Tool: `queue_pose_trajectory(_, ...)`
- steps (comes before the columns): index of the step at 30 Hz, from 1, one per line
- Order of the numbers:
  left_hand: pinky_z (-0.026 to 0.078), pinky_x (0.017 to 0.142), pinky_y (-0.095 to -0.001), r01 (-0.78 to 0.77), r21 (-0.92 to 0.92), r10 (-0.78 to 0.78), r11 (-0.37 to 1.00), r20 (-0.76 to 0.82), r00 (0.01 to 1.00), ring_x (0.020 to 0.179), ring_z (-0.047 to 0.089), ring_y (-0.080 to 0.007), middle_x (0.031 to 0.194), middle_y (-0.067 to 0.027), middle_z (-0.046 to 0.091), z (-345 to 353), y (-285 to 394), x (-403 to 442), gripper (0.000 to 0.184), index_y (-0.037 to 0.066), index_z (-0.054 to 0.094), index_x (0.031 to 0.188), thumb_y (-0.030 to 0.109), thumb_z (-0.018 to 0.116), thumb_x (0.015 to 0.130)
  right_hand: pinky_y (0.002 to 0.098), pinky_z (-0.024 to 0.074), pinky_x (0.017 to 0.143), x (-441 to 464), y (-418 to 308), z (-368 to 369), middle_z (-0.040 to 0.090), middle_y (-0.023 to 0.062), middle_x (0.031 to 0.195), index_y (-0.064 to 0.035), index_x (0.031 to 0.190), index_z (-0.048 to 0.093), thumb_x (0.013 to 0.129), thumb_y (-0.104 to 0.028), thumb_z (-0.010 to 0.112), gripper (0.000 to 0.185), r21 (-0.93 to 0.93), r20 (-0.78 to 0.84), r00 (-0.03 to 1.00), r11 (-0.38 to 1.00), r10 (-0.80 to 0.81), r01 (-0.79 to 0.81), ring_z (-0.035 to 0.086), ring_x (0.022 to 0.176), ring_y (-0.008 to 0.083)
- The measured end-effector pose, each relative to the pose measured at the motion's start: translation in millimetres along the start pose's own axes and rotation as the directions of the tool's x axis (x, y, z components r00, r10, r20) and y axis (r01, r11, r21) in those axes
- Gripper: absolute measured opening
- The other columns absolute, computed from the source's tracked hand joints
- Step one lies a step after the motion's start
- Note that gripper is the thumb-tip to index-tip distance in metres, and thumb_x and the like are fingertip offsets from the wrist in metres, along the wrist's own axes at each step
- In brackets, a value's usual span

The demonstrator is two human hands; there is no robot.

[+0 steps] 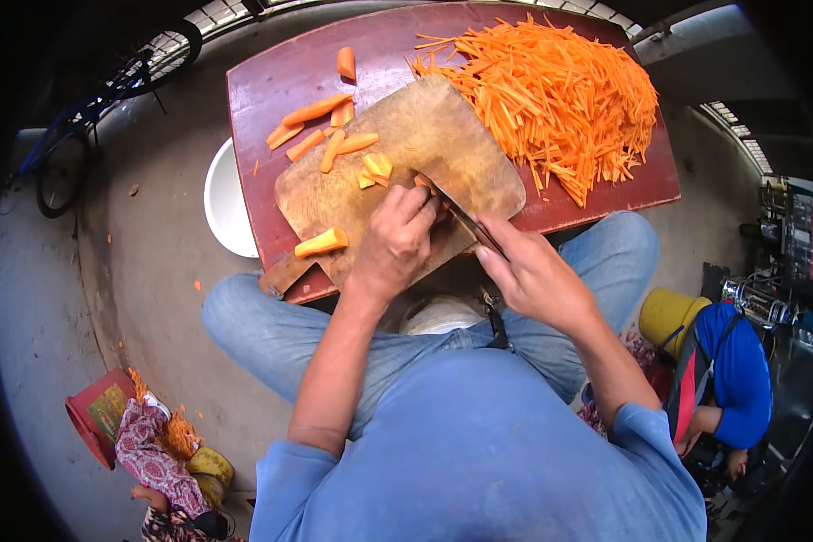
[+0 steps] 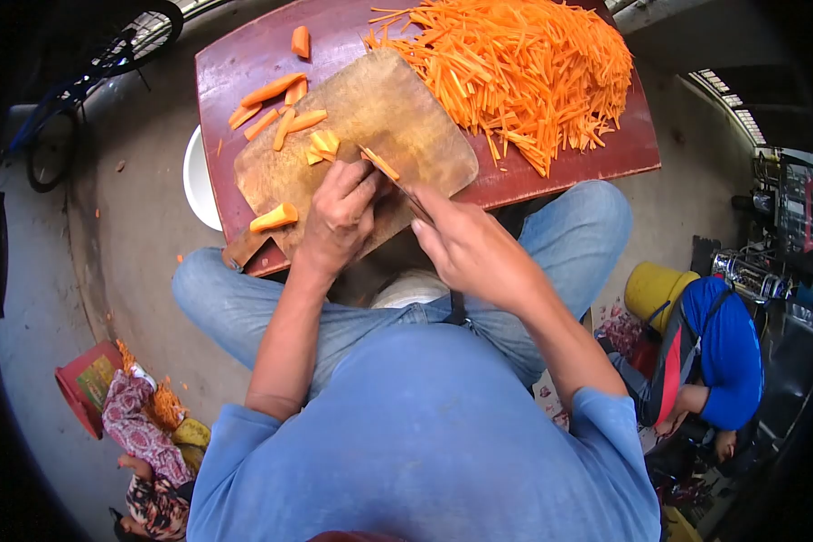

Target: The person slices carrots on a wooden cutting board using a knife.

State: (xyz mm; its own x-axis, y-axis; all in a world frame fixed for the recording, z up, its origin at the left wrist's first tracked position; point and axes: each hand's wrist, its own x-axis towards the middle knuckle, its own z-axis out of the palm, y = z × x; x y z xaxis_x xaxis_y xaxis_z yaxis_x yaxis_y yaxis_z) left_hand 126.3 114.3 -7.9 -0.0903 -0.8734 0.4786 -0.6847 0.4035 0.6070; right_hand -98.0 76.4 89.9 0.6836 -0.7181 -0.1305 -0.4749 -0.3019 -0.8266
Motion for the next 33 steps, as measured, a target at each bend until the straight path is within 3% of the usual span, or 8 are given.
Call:
queue_pose_trajectory(3,0.058,0.081,-0.0437,0.001,-0.012,-0.001,1.0,-0.011,1.0,0.09,0.064,-0.0329,0.105,-0.0132,0.067,-2,0,2,0.023,-0.002,0.075,0.107,-0.005,0.077,0.084,0.0557,0.0549,0.083,7,3,5,0.07,0.0324,0.104,0.0046,0.142,0.055,0.108,-0.007,0.066,0.038,0.024,-0.044,0.998,0.999,-0.047,0.048,0.069,0.101,0.0549)
queue_pose_trajectory(6,0.057,0.08,-0.0439,0.007,-0.019,-0.008,1.0,-0.039,0.999,0.09,0.064,-0.0332,0.104,-0.0133,0.067,0,-1,2,0.024,-0.001,0.076,0.107,-0.005,0.077,0.084,0.0489,0.0571,0.086,-4,-6,-3,0.073,0.0289,0.108,0.0062,0.142,0.06,0.108,-0.009,0.066,0.037,0.027,-0.055,0.998,0.999,0.025,-0.024,0.073,0.1,0.0483)
queue_pose_trajectory(12,0.056,0.08,-0.0437,0.023,-0.022,-0.023,1.0,-0.02,1.0,0.091,0.065,-0.0337,0.105,-0.014,0.069,-1,1,2,0.023,-0.002,0.076,0.107,-0.005,0.078,0.084,0.0478,0.0567,0.085,-1,-4,-2,0.073,0.0288,0.107,0.0052,0.143,0.059,0.108,-0.01,0.066,0.039,0.019,-0.018,1.0,1.0,0.022,-0.022,0.073,0.098,0.0463)
queue_pose_trajectory(18,0.057,0.08,-0.044,-0.003,-0.032,0.0,0.999,-0.067,0.998,0.09,0.065,-0.0347,0.104,-0.0154,0.069,0,1,2,0.026,-0.002,0.076,0.108,-0.007,0.077,0.082,0.0475,0.0565,0.083,2,0,-4,0.073,0.0276,0.103,0.0038,0.143,0.06,0.108,-0.01,0.066,0.038,0.058,-0.002,0.999,0.997,0.049,-0.049,0.073,0.094,0.0469)
queue_pose_trajectory(27,0.058,0.082,-0.0445,-0.001,-0.028,-0.001,1.0,-0.073,0.997,0.092,0.067,-0.036,0.104,-0.0158,0.071,1,-2,-3,0.028,-0.004,0.076,0.106,-0.011,0.073,0.08,0.047,0.0559,0.081,12,7,6,0.072,0.0266,0.099,0.0024,0.143,0.06,0.108,-0.01,0.066,0.038,-0.027,-0.014,1.0,1.0,-0.008,0.008,0.073,0.09,0.0457)
queue_pose_trajectory(30,0.059,0.082,-0.0444,0.002,-0.027,-0.004,1.0,-0.073,0.997,0.092,0.067,-0.036,0.104,-0.0158,0.071,0,-2,-1,0.027,-0.003,0.076,0.105,-0.012,0.071,0.079,0.0491,0.0554,0.079,5,-3,-5,0.072,0.0282,0.1,0.0028,0.142,0.06,0.108,-0.009,0.066,0.037,0.016,0.011,0.998,0.998,0.063,-0.063,0.071,0.09,0.0489)
queue_pose_trajectory(33,0.059,0.081,-0.0447,0.004,-0.022,-0.006,1.0,-0.082,0.997,0.092,0.067,-0.0358,0.104,-0.0158,0.072,-1,0,-2,0.027,-0.003,0.076,0.104,-0.012,0.071,0.079,0.0501,0.0552,0.078,-4,-7,-4,0.071,0.0287,0.099,0.0031,0.142,0.06,0.108,-0.009,0.066,0.037,0.03,-0.017,1.0,1.0,0.005,-0.005,0.071,0.088,0.0489)
